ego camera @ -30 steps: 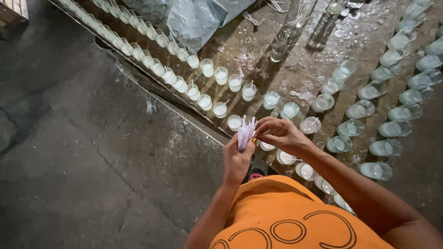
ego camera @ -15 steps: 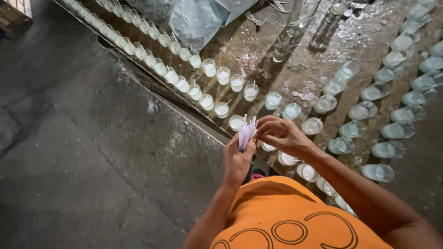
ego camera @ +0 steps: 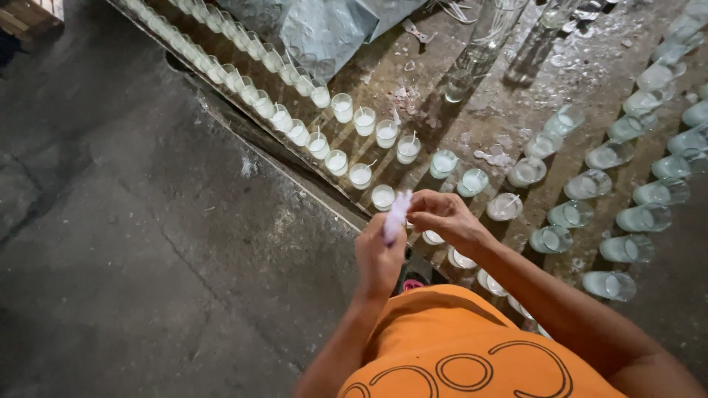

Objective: The person is placing individual candle wicks into a long row of glass jars filled with wax.

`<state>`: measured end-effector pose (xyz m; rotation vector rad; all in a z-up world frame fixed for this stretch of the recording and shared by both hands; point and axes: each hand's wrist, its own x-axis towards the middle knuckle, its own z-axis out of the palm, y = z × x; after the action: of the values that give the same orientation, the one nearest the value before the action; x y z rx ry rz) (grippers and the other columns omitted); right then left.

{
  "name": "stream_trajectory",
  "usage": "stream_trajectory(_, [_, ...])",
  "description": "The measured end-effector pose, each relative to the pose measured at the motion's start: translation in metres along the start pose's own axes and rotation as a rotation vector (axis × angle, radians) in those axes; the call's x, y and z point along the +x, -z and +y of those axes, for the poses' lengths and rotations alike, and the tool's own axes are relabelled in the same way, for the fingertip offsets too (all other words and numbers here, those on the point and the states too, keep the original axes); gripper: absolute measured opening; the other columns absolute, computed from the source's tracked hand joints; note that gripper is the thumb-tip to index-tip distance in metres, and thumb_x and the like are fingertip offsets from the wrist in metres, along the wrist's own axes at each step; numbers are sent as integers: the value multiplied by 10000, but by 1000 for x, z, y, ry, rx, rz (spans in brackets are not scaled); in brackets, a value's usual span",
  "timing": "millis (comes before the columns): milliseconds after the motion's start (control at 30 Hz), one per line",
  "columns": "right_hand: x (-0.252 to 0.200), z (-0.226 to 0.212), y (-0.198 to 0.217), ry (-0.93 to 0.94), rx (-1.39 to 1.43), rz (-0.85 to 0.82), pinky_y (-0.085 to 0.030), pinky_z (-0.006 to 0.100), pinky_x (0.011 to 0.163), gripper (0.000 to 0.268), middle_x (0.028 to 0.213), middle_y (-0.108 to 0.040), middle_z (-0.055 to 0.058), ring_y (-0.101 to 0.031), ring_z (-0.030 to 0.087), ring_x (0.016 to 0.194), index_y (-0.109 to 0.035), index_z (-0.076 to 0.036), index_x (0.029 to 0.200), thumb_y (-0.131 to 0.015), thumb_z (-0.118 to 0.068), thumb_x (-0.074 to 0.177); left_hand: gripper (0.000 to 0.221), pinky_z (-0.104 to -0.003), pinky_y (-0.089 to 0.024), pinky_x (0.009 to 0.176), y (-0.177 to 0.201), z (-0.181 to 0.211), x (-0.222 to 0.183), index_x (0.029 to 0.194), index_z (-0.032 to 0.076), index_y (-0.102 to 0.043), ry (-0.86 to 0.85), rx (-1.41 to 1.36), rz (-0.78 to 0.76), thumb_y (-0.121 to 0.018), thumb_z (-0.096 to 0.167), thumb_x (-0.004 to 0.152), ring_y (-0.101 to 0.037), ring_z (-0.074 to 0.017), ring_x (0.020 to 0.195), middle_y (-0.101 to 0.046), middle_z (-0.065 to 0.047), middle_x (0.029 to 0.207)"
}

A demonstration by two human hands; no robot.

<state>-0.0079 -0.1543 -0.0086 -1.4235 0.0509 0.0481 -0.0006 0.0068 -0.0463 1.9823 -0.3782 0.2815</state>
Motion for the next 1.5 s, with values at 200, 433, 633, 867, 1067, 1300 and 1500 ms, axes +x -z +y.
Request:
stream_trajectory(200, [-2, -15, -3, 146, -138, -42, -550, 402, 888, 67, 1042, -742, 158, -687, 229, 1025, -778, -15, 887, -739, -64, 863, 126, -443, -547, 696, 12, 33, 4, 983, 9, -657, 275, -377, 28, -655, 112, 911, -592, -229, 734, -678, -200, 805])
stream_trajectory(433, [-2, -10, 12, 143, -189, -15, -561, 447, 910, 84, 1076, -740, 176, -690, 254, 1066, -752, 6, 901, -693, -52, 883, 197, -234, -484, 543, 34, 58, 23, 1005, 68, -687, 607, -611, 89, -617, 252, 1008, -639, -89, 617, -787, -77, 848])
stream_trajectory(633, [-1, -1, 24, 193, -2, 126, -565, 377, 842, 89, 1081, -731, 200, -670, 219, 988, -746, 16, 935, -693, -42, 894, 141, -263, -365, 451, 45, -4, 29, 910, 59, -574, 798, -1087, 427, -645, 139, 1001, -477, -140, 490, -514, -26, 706])
stream_trajectory(867, [-2, -19, 21, 234, 23, 120, -564, 356, 826, 108, 1065, -703, 202, -644, 213, 950, -728, 41, 967, -672, -18, 896, 116, -217, -327, 307, 27, -12, 14, 939, 36, -745, 818, -788, 51, -640, 11, 897, -367, -81, 295, -467, -27, 464])
stream_trajectory(1067, [-5, -20, 24, 246, 3, 114, -557, 353, 825, 84, 1048, -702, 191, -641, 191, 924, -728, 26, 960, -690, -14, 897, 159, -217, -330, 289, 16, -10, 11, 873, -3, -789, 607, -722, -103, -884, 85, 781, -462, -90, 275, -575, -85, 450])
stream_trajectory(1300, [-8, -7, 19, 95, 120, 31, -585, 314, 824, 122, 993, -731, 106, -687, 135, 870, -751, -1, 1007, -730, -48, 896, 107, -240, -313, 292, 11, -16, 7, 809, -14, -774, 607, -698, -142, -828, 74, 782, -421, -116, 269, -498, -85, 419])
stream_trajectory(1500, [-18, -18, 27, 93, -35, -25, -581, 325, 802, 94, 891, -749, 87, -681, 130, 831, -786, -32, 980, -760, -37, 890, 105, -236, -344, 303, 20, -8, 6, 819, -6, -792, 564, -559, -241, -826, 82, 774, -436, -100, 289, -600, -106, 488])
